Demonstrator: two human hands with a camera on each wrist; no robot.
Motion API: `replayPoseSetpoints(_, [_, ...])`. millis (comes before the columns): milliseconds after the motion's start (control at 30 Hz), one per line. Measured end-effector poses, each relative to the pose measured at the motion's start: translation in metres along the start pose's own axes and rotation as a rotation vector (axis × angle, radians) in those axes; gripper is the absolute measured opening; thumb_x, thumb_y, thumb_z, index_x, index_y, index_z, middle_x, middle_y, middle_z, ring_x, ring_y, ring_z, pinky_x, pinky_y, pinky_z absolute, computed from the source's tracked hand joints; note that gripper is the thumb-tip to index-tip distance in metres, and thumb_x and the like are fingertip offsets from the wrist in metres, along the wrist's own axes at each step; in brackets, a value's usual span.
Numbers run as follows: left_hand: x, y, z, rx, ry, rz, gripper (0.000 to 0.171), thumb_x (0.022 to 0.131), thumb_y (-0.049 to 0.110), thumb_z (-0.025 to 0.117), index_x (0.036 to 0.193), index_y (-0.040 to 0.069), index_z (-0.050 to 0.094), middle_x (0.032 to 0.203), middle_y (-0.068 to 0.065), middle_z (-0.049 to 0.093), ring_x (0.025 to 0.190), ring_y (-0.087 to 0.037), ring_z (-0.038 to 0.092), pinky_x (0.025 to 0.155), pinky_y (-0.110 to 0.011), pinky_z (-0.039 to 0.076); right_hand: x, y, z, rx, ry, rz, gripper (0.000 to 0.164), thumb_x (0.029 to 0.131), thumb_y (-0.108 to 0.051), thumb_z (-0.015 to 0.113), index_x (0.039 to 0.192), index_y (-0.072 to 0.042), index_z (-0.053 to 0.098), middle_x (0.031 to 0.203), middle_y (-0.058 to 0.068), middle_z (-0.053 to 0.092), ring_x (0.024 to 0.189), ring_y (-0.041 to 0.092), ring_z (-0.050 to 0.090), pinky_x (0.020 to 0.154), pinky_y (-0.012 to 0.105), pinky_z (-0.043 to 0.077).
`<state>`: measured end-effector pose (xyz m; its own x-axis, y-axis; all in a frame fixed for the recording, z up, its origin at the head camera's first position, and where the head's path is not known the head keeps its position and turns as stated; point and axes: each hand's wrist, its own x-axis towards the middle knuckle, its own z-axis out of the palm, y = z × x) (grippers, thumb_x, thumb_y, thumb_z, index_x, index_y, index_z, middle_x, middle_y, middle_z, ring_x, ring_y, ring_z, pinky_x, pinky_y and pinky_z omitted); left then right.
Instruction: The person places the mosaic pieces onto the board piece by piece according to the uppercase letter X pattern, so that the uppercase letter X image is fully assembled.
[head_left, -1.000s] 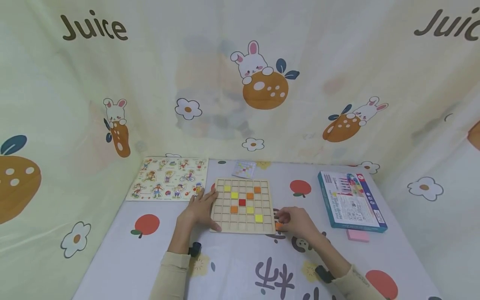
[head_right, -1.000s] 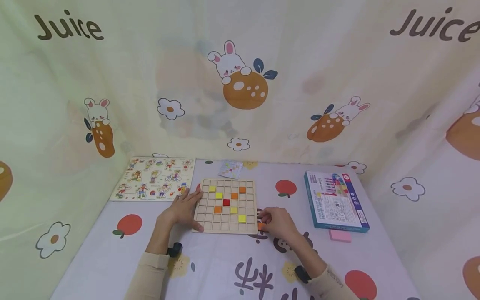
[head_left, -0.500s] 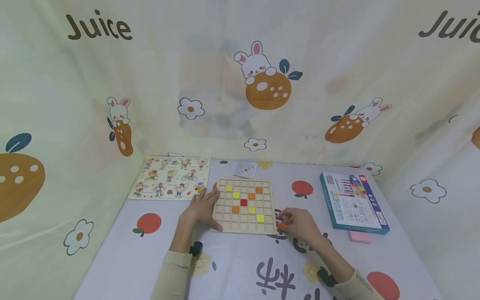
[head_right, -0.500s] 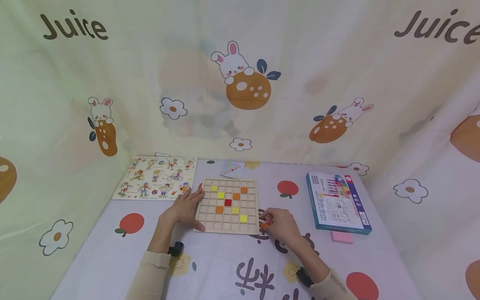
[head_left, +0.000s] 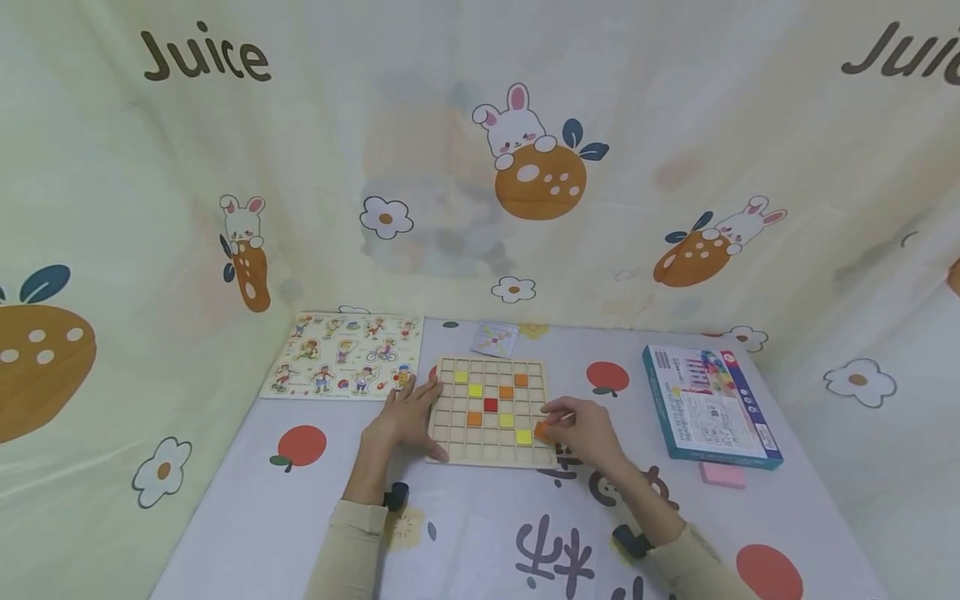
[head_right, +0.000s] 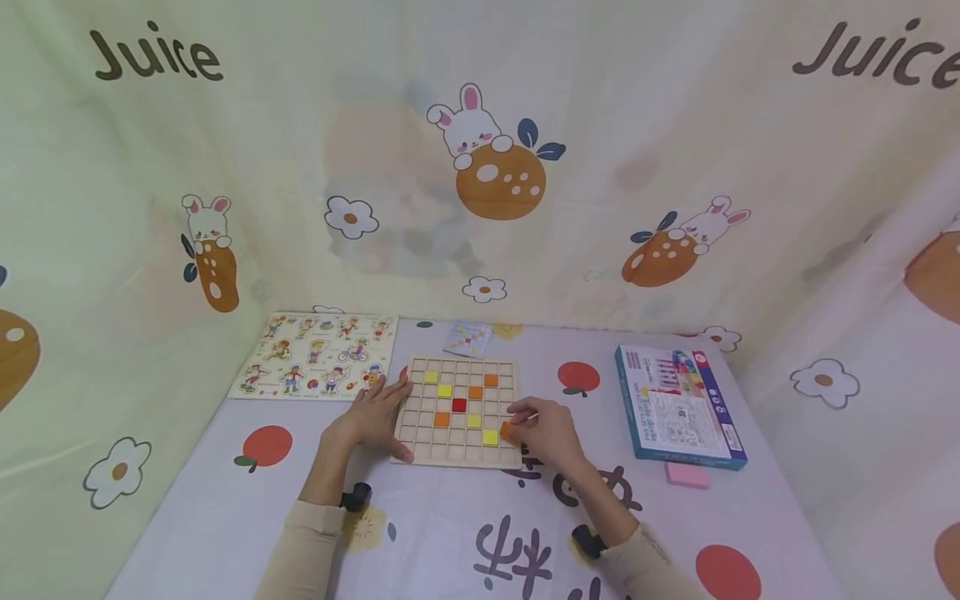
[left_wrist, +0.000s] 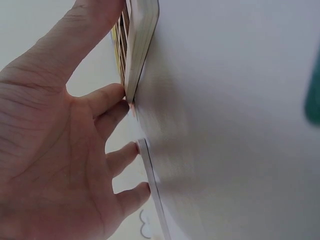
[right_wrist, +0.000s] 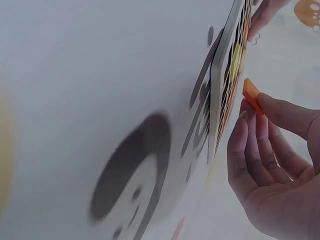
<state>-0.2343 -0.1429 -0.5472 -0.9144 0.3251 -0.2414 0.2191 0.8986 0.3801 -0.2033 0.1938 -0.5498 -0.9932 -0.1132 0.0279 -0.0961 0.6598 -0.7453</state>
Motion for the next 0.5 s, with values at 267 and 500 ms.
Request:
replayPoseSetpoints(267, [0.004, 0.0, 0.001, 0.007, -0.004, -0.004, 0.134, 0.058, 0.059, 0.097, 0.166, 0.017, 0.029, 0.174, -0.001, 0.02, 0.161, -0.039, 0.005, 0.128, -0.064, 0.008, 0.013, -0.023, 0.022, 0.065, -0.035, 0.001, 0.029, 0.084, -0.014, 0.089, 0.111, -0.013, 0.078, 0.086, -0.006, 0.075, 0.078, 0.015, 0.068, 0.065, 0.024, 0.056])
replayPoseSetpoints(500, [-0.001, 0.001, 0.0, 0.01, -0.012, 0.002, 0.133, 0.06, 0.058, 0.096, 0.167, 0.016, 0.028, 0.175, -0.002, 0.019, 0.161, -0.04, 0.005, 0.128, -0.064, 0.008, 0.023, -0.042, 0.043, 0.1, -0.075, -0.056, 0.025, 0.085, -0.011, 0.087, 0.109, -0.01, 0.079, 0.086, -0.005, 0.073, 0.076, 0.013, 0.069, 0.072, 0.03, 0.06])
